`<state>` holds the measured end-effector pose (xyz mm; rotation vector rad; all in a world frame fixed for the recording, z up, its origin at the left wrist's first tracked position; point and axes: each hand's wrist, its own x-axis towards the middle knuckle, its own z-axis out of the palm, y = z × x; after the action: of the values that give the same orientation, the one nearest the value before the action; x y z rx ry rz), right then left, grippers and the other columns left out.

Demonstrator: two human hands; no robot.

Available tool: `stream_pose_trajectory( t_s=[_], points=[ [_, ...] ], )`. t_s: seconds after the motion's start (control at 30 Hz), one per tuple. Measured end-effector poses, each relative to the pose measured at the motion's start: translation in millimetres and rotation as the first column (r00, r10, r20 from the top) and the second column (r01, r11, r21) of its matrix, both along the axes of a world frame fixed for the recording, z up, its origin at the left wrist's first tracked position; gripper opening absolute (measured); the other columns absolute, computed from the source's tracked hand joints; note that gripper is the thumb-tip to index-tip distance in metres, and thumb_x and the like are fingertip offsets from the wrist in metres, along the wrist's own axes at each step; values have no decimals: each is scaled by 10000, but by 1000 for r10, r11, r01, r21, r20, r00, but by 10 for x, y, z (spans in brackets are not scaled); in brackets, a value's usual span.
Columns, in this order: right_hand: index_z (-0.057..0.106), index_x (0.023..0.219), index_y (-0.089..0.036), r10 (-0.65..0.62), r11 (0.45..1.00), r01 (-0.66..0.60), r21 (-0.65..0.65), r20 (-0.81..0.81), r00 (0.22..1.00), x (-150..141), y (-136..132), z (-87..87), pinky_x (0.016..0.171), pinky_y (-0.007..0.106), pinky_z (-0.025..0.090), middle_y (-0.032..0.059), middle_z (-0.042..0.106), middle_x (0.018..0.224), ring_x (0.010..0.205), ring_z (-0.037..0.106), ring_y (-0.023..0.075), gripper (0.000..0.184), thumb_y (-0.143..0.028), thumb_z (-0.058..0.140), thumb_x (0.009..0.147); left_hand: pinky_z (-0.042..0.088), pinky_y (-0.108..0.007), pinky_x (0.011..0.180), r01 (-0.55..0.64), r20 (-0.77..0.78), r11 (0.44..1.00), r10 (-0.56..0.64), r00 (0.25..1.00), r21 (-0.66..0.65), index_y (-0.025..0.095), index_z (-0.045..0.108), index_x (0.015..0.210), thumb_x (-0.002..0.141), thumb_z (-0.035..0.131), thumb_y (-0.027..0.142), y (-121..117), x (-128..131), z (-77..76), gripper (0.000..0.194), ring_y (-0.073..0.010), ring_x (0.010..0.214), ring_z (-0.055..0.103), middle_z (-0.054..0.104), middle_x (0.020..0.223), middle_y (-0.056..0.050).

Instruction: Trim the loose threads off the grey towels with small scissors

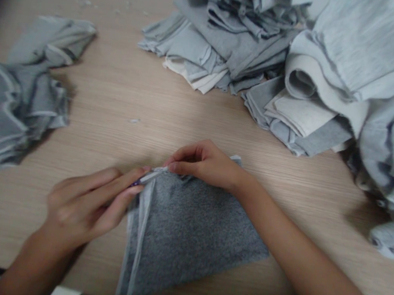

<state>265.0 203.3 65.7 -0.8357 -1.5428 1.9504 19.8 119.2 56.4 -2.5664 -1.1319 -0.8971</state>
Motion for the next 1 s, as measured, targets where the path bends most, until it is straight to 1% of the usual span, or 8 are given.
stream_pose_trajectory(
  t_s=[0.17,0.27,0.37,0.47,0.6,0.7,0.87,1.0],
  points=[
    [741,799,-122,2,1000,-2,-2,13,1000,5,-2,13,641,242,444,-11,667,697,637,551,97,272,-368,828,722,512,-250,568,1,31,1000,-1,1000,-16,154,660,1255,876,711,145,-6,4,10,382,-100,676,645,706,922,-19],
    [744,797,-128,4,1000,-4,8,17,1000,7,0,7,640,246,448,-6,670,700,642,556,103,290,-396,826,724,495,-237,544,-2,74,999,5,997,-47,169,666,1256,878,705,135,-11,8,25,382,-87,645,633,700,894,-4],
    [746,786,-130,8,1000,-8,1,21,1000,7,3,-4,642,245,447,-4,669,708,648,562,102,266,-369,838,717,480,-238,526,4,97,997,3,995,-77,164,668,1255,878,703,126,-12,8,31,381,-85,638,630,693,876,-6],
    [750,794,-129,5,1000,-6,5,16,1000,7,6,-13,647,244,449,-2,670,714,653,567,101,251,-355,837,725,470,-240,512,10,110,997,-3,994,-71,164,663,1262,875,710,125,-13,-1,19,392,-86,653,640,693,891,-13],
    [753,793,-129,-4,1000,4,2,1,1000,5,9,-18,641,242,458,2,680,707,640,567,100,275,-383,833,726,490,-241,541,4,118,998,3,993,-66,170,673,1243,867,722,125,-27,-34,-8,382,-81,651,637,691,905,-13],
    [751,797,-132,-8,1000,8,9,2,1000,3,7,-17,633,237,461,3,687,705,640,575,103,286,-394,836,720,496,-245,546,-9,98,1000,11,995,-27,171,674,1239,862,728,136,-35,-56,-15,382,-89,656,638,690,905,-17],
    [745,808,-129,-7,999,6,43,22,1000,4,3,-17,633,240,467,4,681,702,657,591,112,279,-392,815,747,490,-257,538,13,29,1000,-14,999,21,160,635,1304,850,747,153,-19,-54,-6,467,-90,621,609,664,868,-12],
    [746,808,-133,-3,998,1,56,23,1000,7,4,-17,639,245,474,3,684,700,656,591,113,292,-412,811,748,507,-274,563,11,-19,999,-10,1000,47,151,640,1287,844,748,145,-22,-50,7,456,-104,630,618,667,858,-17]
  ],
)
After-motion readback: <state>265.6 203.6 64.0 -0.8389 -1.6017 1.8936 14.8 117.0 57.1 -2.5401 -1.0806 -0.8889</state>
